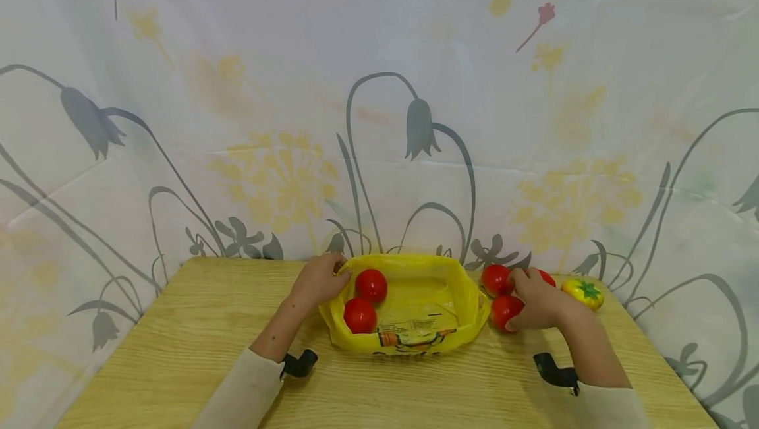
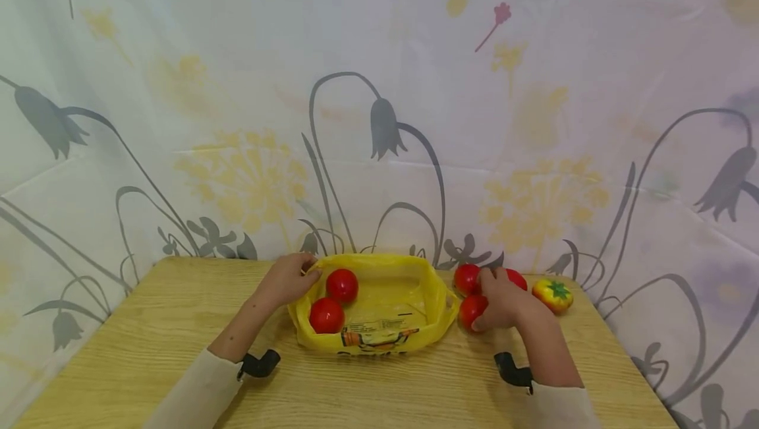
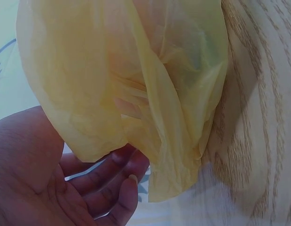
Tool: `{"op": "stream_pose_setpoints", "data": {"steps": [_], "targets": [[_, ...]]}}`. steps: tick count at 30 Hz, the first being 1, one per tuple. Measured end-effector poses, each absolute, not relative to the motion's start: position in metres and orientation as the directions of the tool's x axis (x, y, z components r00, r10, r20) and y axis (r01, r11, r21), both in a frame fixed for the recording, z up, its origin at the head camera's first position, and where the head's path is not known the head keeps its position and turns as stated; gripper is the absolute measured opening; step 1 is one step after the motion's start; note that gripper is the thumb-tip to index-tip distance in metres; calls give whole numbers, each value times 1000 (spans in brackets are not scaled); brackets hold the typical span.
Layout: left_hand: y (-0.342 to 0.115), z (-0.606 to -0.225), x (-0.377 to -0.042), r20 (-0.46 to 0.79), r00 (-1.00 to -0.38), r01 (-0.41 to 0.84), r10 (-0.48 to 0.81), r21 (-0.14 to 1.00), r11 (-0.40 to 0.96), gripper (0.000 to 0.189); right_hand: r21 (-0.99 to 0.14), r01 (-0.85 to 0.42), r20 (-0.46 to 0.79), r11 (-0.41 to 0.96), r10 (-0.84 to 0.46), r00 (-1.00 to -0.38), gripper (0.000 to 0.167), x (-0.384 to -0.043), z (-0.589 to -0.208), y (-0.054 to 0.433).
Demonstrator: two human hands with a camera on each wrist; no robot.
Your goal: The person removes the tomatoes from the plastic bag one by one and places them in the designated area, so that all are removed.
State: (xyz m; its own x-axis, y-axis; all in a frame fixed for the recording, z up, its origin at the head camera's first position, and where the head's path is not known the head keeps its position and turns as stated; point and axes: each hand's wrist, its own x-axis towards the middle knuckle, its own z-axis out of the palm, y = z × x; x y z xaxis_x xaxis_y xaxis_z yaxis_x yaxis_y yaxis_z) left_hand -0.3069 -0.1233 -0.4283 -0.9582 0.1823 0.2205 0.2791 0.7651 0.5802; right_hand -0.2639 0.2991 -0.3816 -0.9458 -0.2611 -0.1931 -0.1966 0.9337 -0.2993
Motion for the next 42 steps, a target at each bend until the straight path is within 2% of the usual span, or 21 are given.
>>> {"op": "stream_pose_setpoints", "data": {"steps": [8,16,22,33,42], "targets": [[-123,-429,-307,229,-954,291,193,566,771,19,-311,-281,-91,908,-323,-942,81,-257,-370,296],[-126,-428,-305,228,-957,280,179,569,774,23,-313,-394,56,864,-397,-916,61,-253,-368,278],[-124,-427,-305,238,-955,285,176,579,764,23,-316,-425,133,848,-404,-905,48,-253,-370,265],[-124,-431,-307,250,-952,294,178,581,759,22,-298,-546,262,783,-483,-836,42,-253,-380,236],[-123,-431,-310,250,-951,296,180,580,759,22,-292,-556,300,778,-477,-826,44,-251,-386,212]]}}
